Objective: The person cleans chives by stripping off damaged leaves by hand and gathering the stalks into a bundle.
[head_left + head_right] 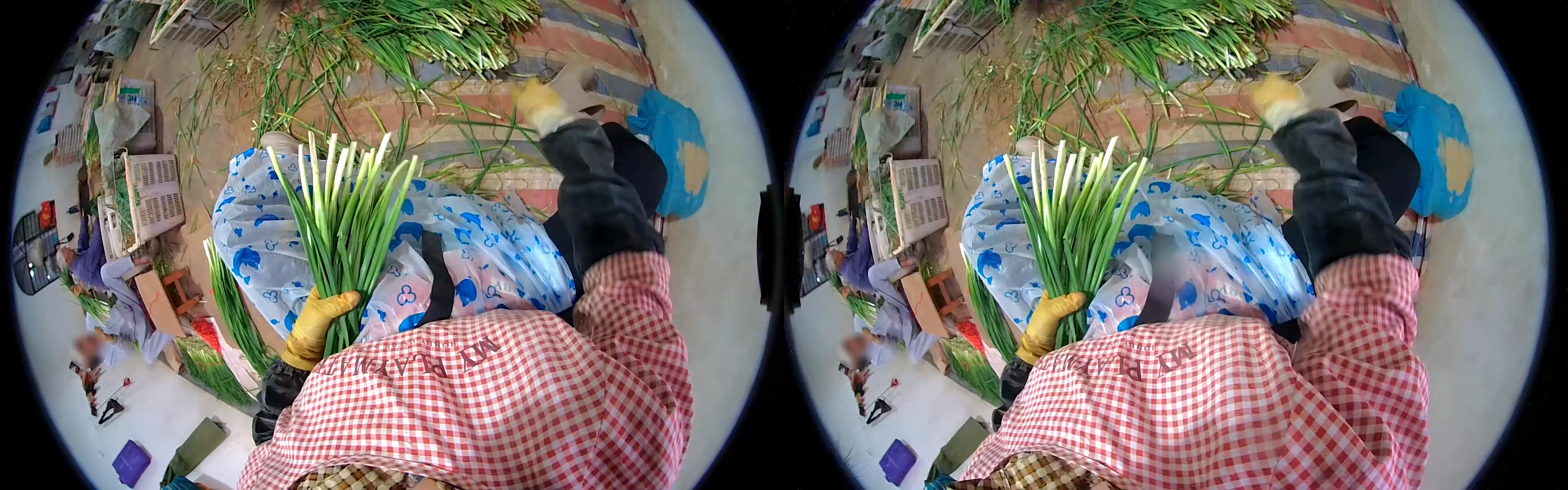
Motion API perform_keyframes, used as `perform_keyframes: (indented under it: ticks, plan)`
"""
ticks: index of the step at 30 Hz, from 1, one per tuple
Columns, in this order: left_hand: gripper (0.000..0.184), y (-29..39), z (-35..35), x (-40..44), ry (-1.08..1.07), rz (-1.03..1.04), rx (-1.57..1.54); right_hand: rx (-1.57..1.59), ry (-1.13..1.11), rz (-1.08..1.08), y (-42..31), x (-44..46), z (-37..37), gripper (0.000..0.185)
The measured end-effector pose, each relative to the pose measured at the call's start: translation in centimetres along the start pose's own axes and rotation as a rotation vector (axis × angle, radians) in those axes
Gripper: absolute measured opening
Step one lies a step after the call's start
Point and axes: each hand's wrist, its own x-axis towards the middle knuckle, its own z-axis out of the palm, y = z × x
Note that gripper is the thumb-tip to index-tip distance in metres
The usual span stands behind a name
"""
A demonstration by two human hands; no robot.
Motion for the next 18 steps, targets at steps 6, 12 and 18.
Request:
perform_keyframes:
  ticks: [6,12,18]
  plan:
    - [0.055,2.2,1.5,1.6,-0.042,0.189,0.197,1.888,-1.170,0.403,-12.2,-11.8,3.0,0.098]
    - [0.101,1.7,3.9,1.3,0.161,0.530,1.668,2.471,-1.507,-0.001,-16.0,-13.3,3.3,0.079]
    - [0.085,9.7,1.3,3.9,-0.046,0.551,0.920,2.423,-1.542,-0.060,-16.3,-13.2,2.0,0.076]
